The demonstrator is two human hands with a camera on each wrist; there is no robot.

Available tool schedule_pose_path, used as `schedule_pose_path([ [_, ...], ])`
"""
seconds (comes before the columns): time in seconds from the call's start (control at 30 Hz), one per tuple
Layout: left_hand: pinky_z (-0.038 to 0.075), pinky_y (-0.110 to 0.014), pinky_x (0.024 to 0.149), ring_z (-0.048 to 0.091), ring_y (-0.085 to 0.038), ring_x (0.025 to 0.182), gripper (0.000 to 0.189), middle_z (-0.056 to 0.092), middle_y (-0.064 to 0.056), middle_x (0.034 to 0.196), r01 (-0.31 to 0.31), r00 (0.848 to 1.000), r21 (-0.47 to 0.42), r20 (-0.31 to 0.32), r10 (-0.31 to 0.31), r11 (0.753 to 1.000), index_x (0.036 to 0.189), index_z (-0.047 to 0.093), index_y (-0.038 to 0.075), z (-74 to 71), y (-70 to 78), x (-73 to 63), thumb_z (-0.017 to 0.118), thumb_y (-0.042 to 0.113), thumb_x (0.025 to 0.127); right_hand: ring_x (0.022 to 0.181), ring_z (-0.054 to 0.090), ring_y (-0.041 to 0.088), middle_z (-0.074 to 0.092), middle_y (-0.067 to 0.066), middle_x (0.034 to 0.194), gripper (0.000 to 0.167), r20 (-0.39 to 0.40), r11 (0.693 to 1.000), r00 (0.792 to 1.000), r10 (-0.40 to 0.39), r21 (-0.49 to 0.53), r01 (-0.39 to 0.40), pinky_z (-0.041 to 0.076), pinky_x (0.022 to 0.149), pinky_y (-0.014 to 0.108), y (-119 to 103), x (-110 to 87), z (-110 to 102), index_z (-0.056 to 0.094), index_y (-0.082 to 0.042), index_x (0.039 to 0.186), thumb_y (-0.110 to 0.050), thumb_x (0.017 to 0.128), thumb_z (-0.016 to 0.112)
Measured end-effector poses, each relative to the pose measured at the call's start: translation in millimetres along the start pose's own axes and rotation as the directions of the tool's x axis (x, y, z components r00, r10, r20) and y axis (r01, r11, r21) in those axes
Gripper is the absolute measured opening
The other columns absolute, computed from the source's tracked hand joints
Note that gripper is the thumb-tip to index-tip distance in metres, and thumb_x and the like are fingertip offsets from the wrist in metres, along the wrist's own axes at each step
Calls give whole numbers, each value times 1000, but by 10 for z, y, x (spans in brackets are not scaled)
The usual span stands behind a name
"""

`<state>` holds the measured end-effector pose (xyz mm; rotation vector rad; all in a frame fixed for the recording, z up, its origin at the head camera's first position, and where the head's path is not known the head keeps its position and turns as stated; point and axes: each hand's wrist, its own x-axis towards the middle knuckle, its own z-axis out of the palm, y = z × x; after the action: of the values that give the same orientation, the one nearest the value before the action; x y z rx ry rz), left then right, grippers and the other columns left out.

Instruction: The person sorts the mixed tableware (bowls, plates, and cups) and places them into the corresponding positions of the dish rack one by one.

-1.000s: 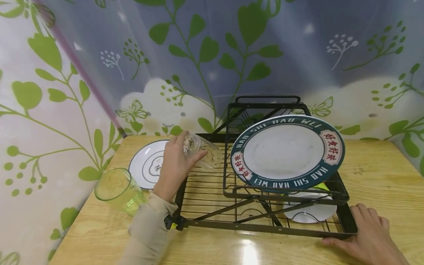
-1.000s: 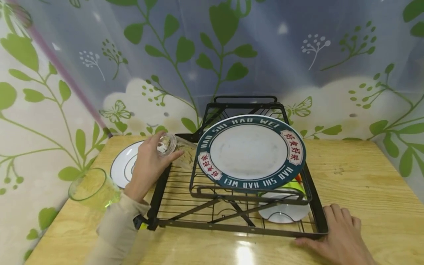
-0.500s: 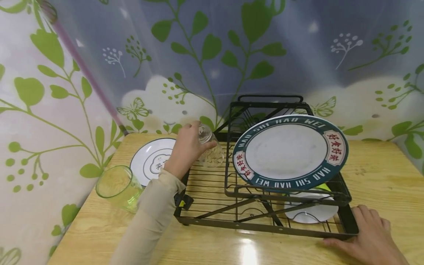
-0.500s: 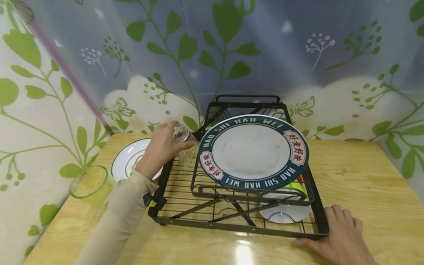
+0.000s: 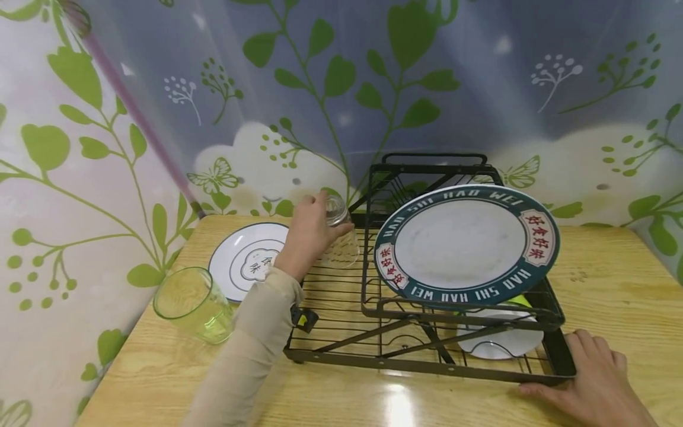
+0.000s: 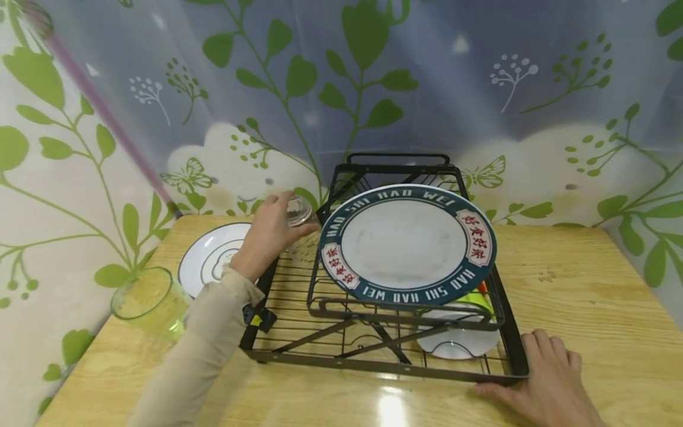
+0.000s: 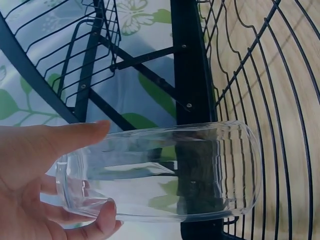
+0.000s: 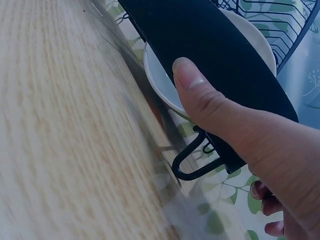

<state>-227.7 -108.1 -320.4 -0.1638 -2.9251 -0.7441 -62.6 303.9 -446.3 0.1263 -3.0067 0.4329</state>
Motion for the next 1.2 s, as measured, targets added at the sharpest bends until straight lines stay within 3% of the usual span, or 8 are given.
schedule_pose_path([
  [0.33,46,-45,96,52,-39,115,94,37,-29,141,84,994,17,70,-85,996,155,15,12,107,43,47,66,51,86,88,42,41,50,20,92,87,-8,1000,1000,-2,5,2,22,70,52,5,-11,11,48,2,99,-62,54,86],
  [0.6,49,-43,90,57,-38,107,94,40,-30,138,80,995,53,61,-83,995,154,14,11,110,61,24,63,54,87,85,43,39,50,20,91,86,-18,1000,1000,-9,7,9,22,69,50,8,-9,13,48,2,99,-61,54,86],
  [0.9,45,-48,96,50,-43,119,95,31,-30,146,98,994,-27,54,-96,995,155,10,11,163,28,4,64,52,88,91,40,43,50,24,95,93,2,999,1000,2,-33,-2,22,73,55,-11,-5,-12,47,6,104,-66,56,82],
  [1.07,49,-48,89,48,-45,121,103,24,-30,149,120,991,-7,68,-119,993,154,-1,7,99,43,-114,60,57,88,93,38,45,48,25,97,102,-37,996,999,-19,-83,16,24,77,59,-26,-19,-6,46,9,109,-70,53,80],
  [1.2,51,-50,82,49,-47,119,98,31,-30,146,102,994,56,41,-105,993,153,7,2,-81,123,-341,57,58,90,92,39,44,48,24,96,105,-47,994,998,-31,-109,26,26,77,60,-25,-22,-14,47,10,109,-72,52,79],
])
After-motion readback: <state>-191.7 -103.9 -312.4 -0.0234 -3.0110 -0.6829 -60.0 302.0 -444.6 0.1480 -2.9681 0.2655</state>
